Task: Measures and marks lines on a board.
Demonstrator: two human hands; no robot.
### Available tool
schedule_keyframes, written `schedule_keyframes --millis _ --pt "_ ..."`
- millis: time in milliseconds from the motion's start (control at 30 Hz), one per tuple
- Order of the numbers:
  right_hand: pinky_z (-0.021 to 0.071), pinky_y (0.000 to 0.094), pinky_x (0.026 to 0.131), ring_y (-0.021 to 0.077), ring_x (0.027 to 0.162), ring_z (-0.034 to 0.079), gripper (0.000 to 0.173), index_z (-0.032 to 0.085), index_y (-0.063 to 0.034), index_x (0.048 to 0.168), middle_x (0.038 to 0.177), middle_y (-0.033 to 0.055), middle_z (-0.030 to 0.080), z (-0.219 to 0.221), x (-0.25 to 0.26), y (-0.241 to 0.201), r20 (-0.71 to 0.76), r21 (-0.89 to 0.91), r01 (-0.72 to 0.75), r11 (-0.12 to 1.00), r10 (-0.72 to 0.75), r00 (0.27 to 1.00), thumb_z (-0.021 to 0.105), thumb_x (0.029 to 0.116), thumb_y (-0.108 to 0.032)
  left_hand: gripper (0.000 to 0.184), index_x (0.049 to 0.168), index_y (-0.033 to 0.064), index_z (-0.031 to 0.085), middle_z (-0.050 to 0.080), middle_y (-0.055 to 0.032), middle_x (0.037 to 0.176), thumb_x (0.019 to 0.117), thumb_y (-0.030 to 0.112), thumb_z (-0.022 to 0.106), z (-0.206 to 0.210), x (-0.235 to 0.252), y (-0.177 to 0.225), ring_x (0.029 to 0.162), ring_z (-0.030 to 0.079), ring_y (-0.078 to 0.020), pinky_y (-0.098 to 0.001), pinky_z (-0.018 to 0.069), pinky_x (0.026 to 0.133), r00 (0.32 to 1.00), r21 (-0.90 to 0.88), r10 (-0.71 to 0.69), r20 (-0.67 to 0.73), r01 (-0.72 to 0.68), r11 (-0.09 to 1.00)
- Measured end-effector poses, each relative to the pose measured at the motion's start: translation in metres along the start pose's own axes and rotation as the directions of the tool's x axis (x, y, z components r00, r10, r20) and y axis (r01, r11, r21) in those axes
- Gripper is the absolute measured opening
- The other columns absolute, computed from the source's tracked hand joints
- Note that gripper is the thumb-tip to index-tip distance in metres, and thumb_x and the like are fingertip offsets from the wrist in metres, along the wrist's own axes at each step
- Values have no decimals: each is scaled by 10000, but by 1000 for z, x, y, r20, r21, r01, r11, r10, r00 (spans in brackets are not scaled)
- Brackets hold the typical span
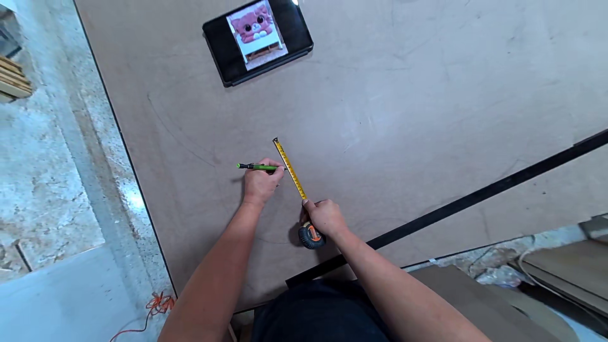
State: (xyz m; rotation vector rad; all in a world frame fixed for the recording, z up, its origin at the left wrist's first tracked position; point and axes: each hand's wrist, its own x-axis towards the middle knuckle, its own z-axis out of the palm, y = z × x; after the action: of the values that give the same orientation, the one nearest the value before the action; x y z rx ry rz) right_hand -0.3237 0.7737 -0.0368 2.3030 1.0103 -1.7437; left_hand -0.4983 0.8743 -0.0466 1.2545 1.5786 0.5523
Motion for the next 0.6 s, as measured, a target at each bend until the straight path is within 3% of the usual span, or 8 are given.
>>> schedule_keyframes --millis 67,133,200,267,367,433,500,600 --pt "535 528 695 224 766 707 648 719 -154 701 776 36 741 -2 1 3 16 17 27 999 -28 999 401 1054 -595 72 993 54 741 760 -66 811 950 112 746 -4 -3 -3 686 734 -152 -318 636 665 1000 -145 -29 -10 27 989" --pt "534 511 695 200 746 697 650 732 -180 716 763 7 737 -5 0 9 31 52 95 994 -97 995 378 1060 -603 143 1096 63 725 776 -72 891 999 164 696 -12 -16 -9 778 764 -170 -340 659 761 999 -156 -37 -39 31 987" --pt "540 486 683 174 722 691 661 757 -203 754 759 -18 739 -6 -6 21 27 123 224 967 -229 973 340 1071 -606 261 1249 109 690 779 -38 997 1069 263 580 -19 -46 -22 882 764 -138 -345 649 846 996 -13 41 -74 -42 999" --pt "559 453 688 161 718 682 670 768 -180 839 783 -12 732 -10 -14 40 38 227 317 921 -334 942 324 1065 -627 360 1345 102 652 759 -53 1129 1093 295 482 -22 -87 -40 994 745 -159 -416 627 910 974 202 226 -31 -215 955" --pt "572 404 701 158 717 681 629 758 -126 875 792 13 728 -27 -33 79 52 341 333 879 -371 927 368 1075 -576 404 1400 114 637 691 -109 1302 1056 306 552 -4 -157 -57 1134 694 -245 -473 580 973 920 405 336 201 -391 826" --pt "570 393 678 168 695 672 576 759 -109 870 783 26 724 -39 -45 112 31 367 327 871 -362 932 409 1081 -515 432 1423 152 623 614 -95 1446 1033 336 604 20 -193 -71 1322 600 -238 -451 499 1111 847 422 348 402 -508 751" --pt "546 391 619 162 641 645 537 755 -121 833 738 16 707 -51 -58 144 -27 304 326 895 -333 942 446 1075 -488 436 1430 168 610 549 -79 1526 1038 360 597 46 -210 -85 1464 460 -231 -458 354 1236 725 370 421 544 -658 656" --pt "543 443 641 151 645 652 477 747 -181 801 698 -23 691 -69 -68 186 -132 24 236 971 -231 964 523 1036 -531 416 1461 189 565 513 -59 1562 1088 362 499 73 -214 -102 1510 390 -219 -489 286 1262 617 322 510 599 -769 553"
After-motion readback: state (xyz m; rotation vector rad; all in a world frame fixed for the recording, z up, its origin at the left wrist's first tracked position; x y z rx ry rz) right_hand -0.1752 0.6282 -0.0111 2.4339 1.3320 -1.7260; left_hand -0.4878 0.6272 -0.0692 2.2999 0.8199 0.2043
